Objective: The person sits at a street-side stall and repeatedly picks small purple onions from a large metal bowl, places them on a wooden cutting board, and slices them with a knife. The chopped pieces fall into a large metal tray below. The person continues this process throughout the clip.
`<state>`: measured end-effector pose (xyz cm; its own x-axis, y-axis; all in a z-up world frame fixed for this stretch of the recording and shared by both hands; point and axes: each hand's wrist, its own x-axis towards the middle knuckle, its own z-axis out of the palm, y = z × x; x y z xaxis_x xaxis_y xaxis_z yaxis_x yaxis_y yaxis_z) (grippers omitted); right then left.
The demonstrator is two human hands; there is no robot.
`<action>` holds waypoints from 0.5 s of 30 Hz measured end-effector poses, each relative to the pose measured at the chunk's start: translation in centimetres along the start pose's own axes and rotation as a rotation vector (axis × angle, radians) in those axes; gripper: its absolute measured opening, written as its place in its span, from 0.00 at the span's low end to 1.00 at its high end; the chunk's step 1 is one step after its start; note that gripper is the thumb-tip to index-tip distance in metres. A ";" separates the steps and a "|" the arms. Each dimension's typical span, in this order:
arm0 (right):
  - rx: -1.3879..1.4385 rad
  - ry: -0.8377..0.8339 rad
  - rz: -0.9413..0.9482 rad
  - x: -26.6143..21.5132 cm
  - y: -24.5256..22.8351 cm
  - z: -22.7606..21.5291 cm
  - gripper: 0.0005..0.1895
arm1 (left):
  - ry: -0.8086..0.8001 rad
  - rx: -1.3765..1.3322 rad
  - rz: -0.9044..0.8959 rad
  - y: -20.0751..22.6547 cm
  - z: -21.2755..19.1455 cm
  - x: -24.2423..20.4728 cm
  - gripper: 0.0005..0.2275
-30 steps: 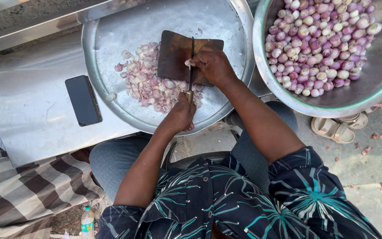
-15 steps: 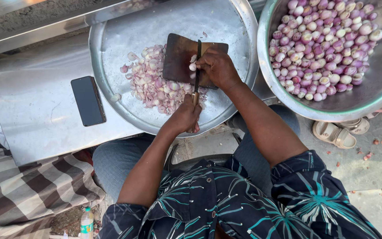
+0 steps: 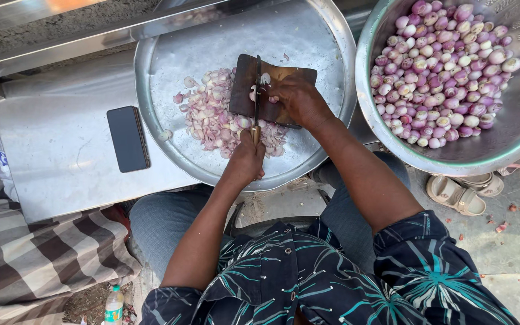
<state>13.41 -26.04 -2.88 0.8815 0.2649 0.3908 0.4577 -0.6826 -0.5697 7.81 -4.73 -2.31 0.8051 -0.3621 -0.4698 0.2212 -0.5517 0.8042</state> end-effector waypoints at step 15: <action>0.064 0.071 0.098 -0.4 0.4 0.8 0.05 | -0.167 0.033 -0.026 1.5 -0.5 -0.1 0.16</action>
<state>13.39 -25.88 -3.86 0.9129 0.1491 0.3799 0.3786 -0.6574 -0.6516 8.31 -5.14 -0.84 0.6960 -0.4654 -0.5468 0.2203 -0.5864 0.7795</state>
